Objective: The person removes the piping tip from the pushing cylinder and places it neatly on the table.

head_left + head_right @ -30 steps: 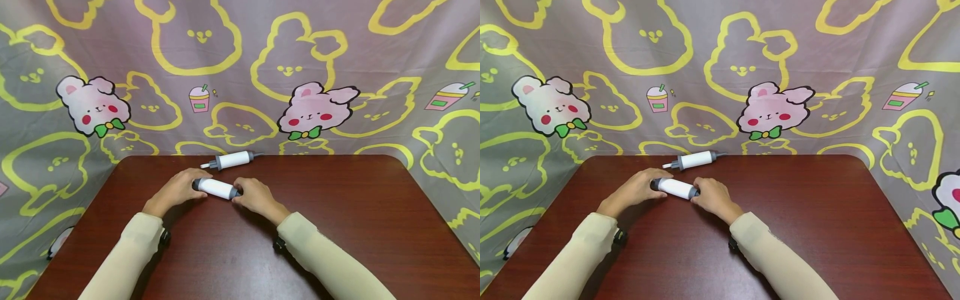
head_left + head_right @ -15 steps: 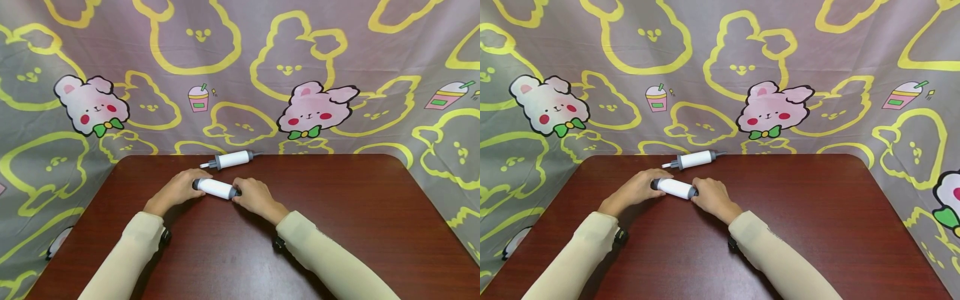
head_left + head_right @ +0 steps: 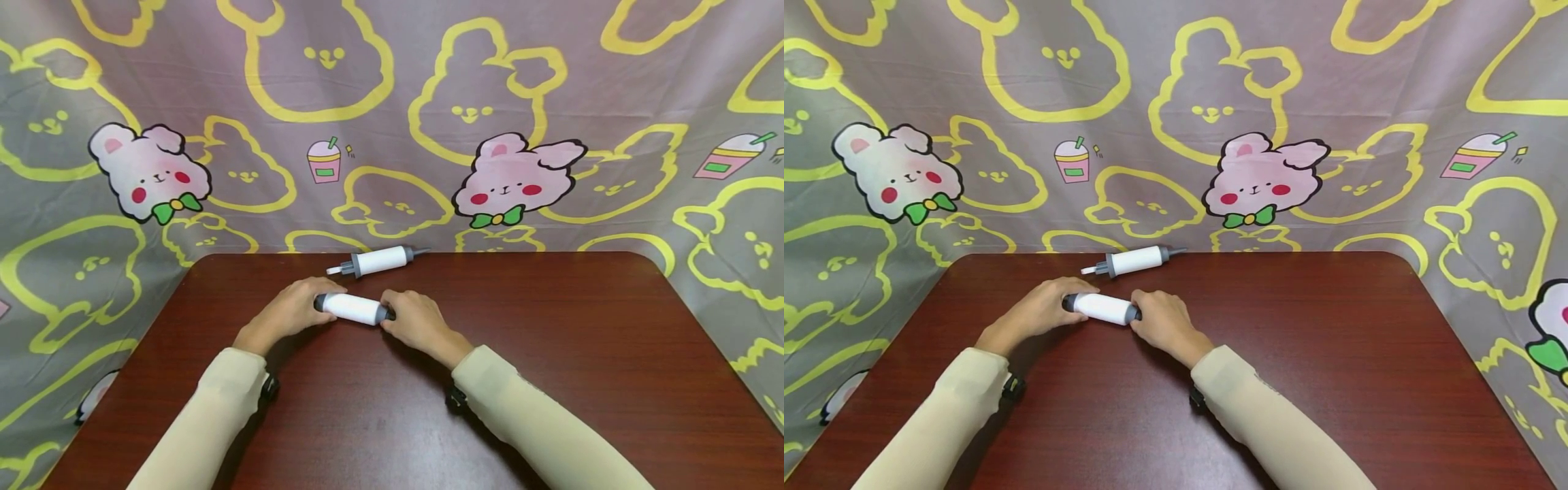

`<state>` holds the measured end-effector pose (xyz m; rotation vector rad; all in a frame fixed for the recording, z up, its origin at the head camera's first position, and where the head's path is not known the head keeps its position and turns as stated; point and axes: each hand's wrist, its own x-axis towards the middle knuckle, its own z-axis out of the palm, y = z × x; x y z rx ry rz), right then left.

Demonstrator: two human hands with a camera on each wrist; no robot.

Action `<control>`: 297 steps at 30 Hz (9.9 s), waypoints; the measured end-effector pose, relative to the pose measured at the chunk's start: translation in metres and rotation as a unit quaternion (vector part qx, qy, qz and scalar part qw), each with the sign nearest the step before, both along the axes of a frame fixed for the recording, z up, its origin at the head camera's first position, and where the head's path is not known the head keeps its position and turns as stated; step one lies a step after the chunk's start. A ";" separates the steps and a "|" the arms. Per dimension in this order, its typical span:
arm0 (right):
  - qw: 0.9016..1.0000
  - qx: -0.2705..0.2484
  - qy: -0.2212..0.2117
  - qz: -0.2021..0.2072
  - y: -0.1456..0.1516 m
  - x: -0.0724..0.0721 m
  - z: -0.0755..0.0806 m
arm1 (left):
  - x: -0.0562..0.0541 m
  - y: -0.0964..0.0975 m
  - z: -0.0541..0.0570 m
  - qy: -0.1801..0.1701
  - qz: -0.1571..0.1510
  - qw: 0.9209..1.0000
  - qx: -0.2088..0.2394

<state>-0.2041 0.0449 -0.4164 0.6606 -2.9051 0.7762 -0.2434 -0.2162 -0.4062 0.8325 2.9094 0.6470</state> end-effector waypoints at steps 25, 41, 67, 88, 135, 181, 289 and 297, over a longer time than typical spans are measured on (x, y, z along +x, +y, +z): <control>0.993 -0.099 -0.058 0.035 0.045 0.009 0.015 | 0.026 0.025 0.018 0.029 -0.019 0.999 0.022; 0.980 -0.178 -0.079 0.051 0.080 0.018 0.025 | 0.045 0.050 0.024 0.059 -0.045 0.997 0.038; 0.955 -0.262 -0.137 0.028 0.119 0.037 0.040 | 0.066 0.072 0.037 0.170 -0.096 0.975 0.103; 0.944 -0.295 -0.146 0.034 0.126 0.048 0.044 | 0.073 0.079 0.041 0.206 -0.122 0.962 0.132; 0.943 -0.297 -0.138 0.063 0.131 0.053 0.049 | 0.081 0.078 0.057 0.200 -0.136 0.962 0.127; 0.959 -0.270 -0.069 0.049 0.127 0.061 0.052 | 0.083 0.077 0.059 0.184 -0.117 0.964 0.150; 0.956 -0.285 -0.059 0.043 0.127 0.062 0.047 | 0.083 0.075 0.058 0.180 -0.115 0.965 0.153; 0.954 -0.291 -0.058 0.040 0.127 0.062 0.048 | 0.083 0.074 0.057 0.187 -0.113 0.964 0.153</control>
